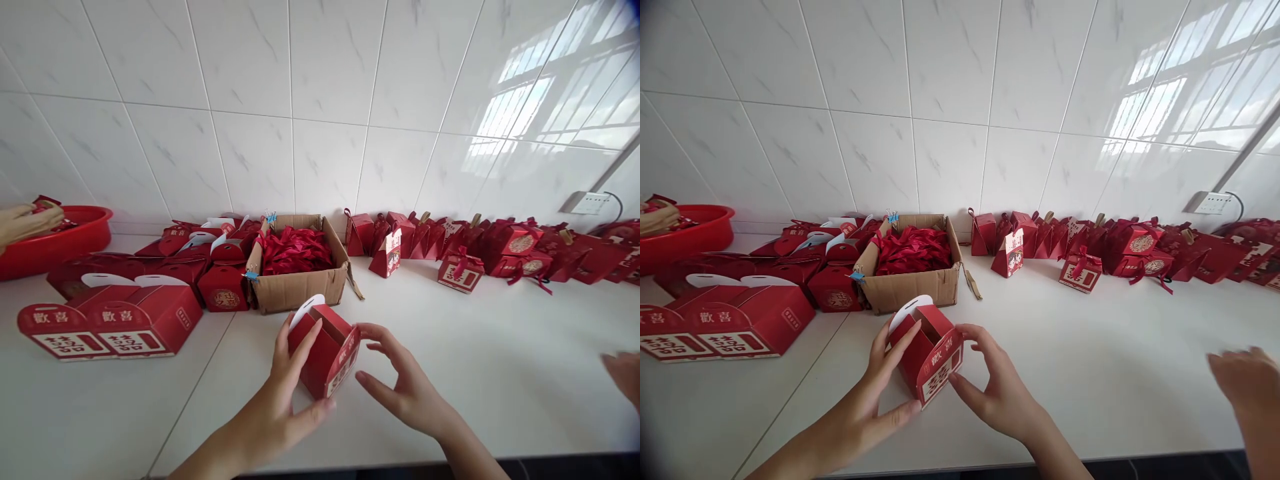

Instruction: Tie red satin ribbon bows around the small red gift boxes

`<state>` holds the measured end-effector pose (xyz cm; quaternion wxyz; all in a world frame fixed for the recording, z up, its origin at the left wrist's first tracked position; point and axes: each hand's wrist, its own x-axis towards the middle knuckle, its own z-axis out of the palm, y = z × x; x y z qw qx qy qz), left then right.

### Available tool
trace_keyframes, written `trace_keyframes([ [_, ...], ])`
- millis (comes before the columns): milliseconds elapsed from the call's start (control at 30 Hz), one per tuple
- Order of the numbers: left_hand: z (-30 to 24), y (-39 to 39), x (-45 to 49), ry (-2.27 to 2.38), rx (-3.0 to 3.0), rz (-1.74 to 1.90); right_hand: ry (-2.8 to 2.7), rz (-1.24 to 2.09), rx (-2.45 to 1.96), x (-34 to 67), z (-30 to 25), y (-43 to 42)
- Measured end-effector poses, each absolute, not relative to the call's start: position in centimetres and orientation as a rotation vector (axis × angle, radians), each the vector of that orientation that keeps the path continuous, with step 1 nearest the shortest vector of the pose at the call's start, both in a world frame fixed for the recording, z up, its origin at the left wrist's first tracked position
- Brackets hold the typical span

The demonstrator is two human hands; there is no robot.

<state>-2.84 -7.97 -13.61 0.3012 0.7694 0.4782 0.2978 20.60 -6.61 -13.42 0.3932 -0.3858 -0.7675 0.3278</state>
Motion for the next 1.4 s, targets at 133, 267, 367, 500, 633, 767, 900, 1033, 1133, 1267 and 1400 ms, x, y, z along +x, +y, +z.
trace_keyframes([
  [133,-14.0,-5.8,-2.8,1.145,2.142,0.747,-1.961,0.730,-0.993,19.9,-13.6,-6.2],
  [267,-14.8,-2.8,-2.8,1.071,2.207,0.800,-2.007,0.650,-0.988,19.7,-13.8,-5.7],
  [367,-15.0,-1.2,-3.0,0.974,2.255,0.827,-2.041,0.616,-0.992,19.7,-13.5,-5.2],
  [500,-15.1,0.0,-3.3,0.829,2.196,0.902,-2.045,0.668,-1.009,19.5,-12.9,-4.4],
  [633,-15.8,0.1,-3.6,0.733,2.114,0.995,-2.097,0.823,-1.010,19.5,-11.3,-3.7],
  [767,-16.3,-0.3,-4.0,0.809,2.146,1.042,-2.227,0.889,-0.977,19.3,-8.3,-1.7],
  [900,-16.5,-0.3,-4.2,0.755,2.188,1.069,-2.030,0.546,-1.091,17.1,-4.6,3.1],
  [1033,-16.6,-0.3,-4.2,0.737,2.145,1.051,-2.107,0.285,-1.259,12.8,-2.8,10.3],
  [1133,-16.7,-0.2,-4.1,0.755,2.112,1.027,-2.170,0.265,-1.332,9.7,-3.1,15.0],
  [1267,-16.6,-0.1,-4.1,0.781,2.107,1.002,-2.272,0.308,-1.435,7.0,-4.4,18.3],
  [1400,-16.8,0.0,-4.1,0.784,2.113,0.999,-2.301,0.339,-1.536,6.2,-5.3,19.1],
])
